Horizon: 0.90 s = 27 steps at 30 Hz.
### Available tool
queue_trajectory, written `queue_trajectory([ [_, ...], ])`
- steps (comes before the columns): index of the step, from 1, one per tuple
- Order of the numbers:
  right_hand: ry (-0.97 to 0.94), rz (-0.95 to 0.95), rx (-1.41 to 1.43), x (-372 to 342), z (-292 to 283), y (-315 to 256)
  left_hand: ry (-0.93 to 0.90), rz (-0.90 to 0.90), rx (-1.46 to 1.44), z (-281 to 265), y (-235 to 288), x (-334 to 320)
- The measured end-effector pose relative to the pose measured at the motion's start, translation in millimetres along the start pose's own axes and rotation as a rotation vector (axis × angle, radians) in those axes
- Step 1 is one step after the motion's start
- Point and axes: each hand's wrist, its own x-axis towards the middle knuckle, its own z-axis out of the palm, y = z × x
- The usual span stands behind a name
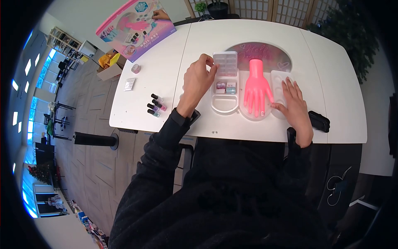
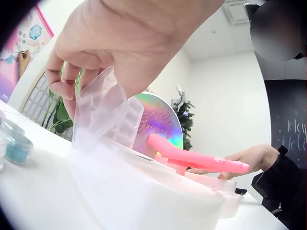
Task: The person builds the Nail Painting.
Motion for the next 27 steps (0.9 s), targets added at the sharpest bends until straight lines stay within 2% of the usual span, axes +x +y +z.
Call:
queue_trajectory([
  [7,-0.014,0.007,-0.011,-0.1,-4.1,-3.1,0.031,0.098,0.056,-3.7,-2.0,0.8],
  [18,-0.012,0.004,-0.012,-0.7,-3.2,-2.3,0.055,0.161,-0.098,-14.3,-14.4,-2.5],
  [27,-0.006,0.0,0.004,0.3,0.4,1.0,0.05,0.066,-0.197,-44.2,-16.4,-13.4],
])
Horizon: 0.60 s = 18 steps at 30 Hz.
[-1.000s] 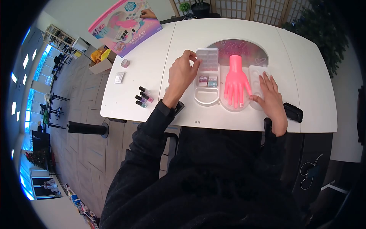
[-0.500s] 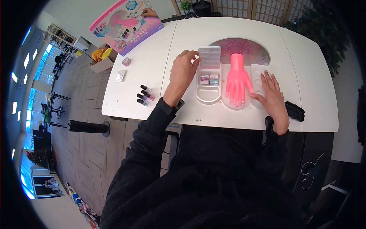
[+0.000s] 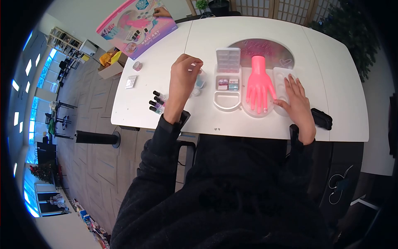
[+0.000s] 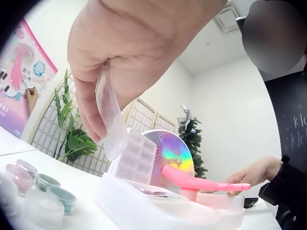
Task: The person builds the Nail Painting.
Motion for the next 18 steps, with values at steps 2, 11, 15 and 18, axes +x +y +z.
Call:
queue_trajectory([
  [2,-0.003,0.002,0.001,0.2,-1.3,-1.0,0.012,0.027,0.096,-6.3,2.6,-2.9],
  [11,-0.014,0.013,0.006,0.7,-2.1,-1.9,-0.007,-0.089,0.011,-13.6,-14.4,-10.3],
  [15,-0.007,0.005,0.002,1.1,-0.5,-0.1,0.008,-0.107,-0.018,-16.9,-13.5,-11.5],
  [18,-0.01,0.006,-0.005,1.0,-0.6,-0.8,-0.021,-0.113,-0.089,-15.7,-18.9,-12.7],
])
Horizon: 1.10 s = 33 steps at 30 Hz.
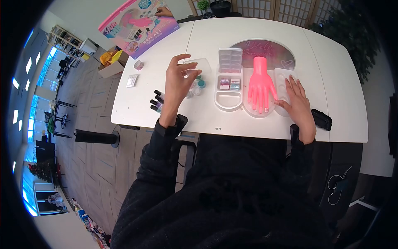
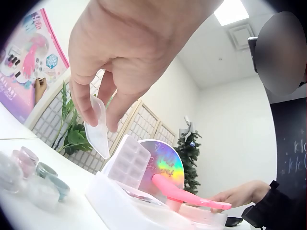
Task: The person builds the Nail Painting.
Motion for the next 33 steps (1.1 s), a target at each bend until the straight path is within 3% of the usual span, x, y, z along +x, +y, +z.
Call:
queue_trajectory([
  [13,0.024,-0.014,0.014,0.0,2.4,1.8,-0.039,-0.044,-0.037,1.1,4.7,-1.8],
  [22,0.032,0.0,0.028,-0.8,-2.7,-2.8,-0.127,0.096,-0.12,11.1,9.3,-6.5],
  [30,0.124,-0.039,0.043,-0.4,-5.3,-5.8,-0.174,-0.01,-0.054,12.1,13.6,-9.1],
  [33,0.122,-0.014,0.012,0.3,-8.7,-9.8,-0.181,0.041,-0.002,10.2,14.1,-9.1],
])
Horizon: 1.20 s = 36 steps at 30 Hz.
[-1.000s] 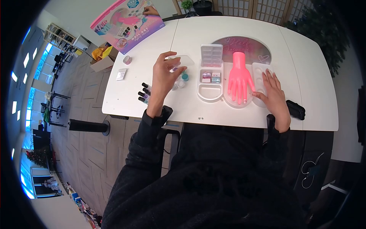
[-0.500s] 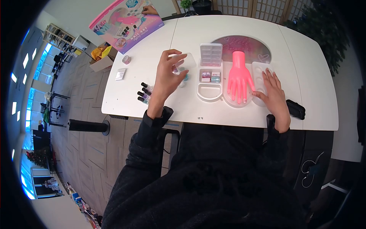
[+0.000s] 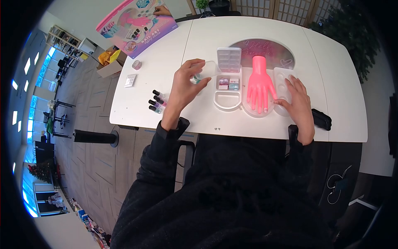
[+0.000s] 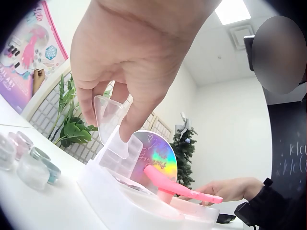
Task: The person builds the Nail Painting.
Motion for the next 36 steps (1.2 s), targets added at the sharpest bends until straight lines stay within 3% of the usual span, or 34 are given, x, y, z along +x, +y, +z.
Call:
queue_trajectory([
  [1,0.0,0.0,0.0,0.1,0.2,0.3,0.0,0.0,0.0,-1.2,0.8,-0.3],
  [3,0.042,-0.024,-0.014,0.0,0.7,0.9,0.004,0.171,0.195,-3.2,2.7,-1.2],
  [7,0.076,-0.035,0.09,-0.8,-4.4,-1.5,-0.007,0.201,0.221,1.1,-3.2,-2.4],
  [13,0.185,-0.017,0.254,2.1,-9.0,-10.3,-0.183,0.16,0.096,5.2,-1.8,-3.7],
  [17,0.231,-0.115,0.315,4.0,-6.0,-11.5,-0.211,0.263,0.095,5.6,-0.4,-5.6],
  [24,0.129,-0.085,0.485,4.4,-22.4,-33.3,-0.231,0.172,0.043,6.2,15.7,-6.8],
  [26,0.141,-0.241,0.553,5.1,-21.2,-35.1,-0.195,0.181,0.079,5.8,18.5,-6.1],
  [36,0.095,-0.294,0.538,5.0,-19.3,-38.9,-0.09,0.123,0.156,-3.9,11.6,-5.8],
])
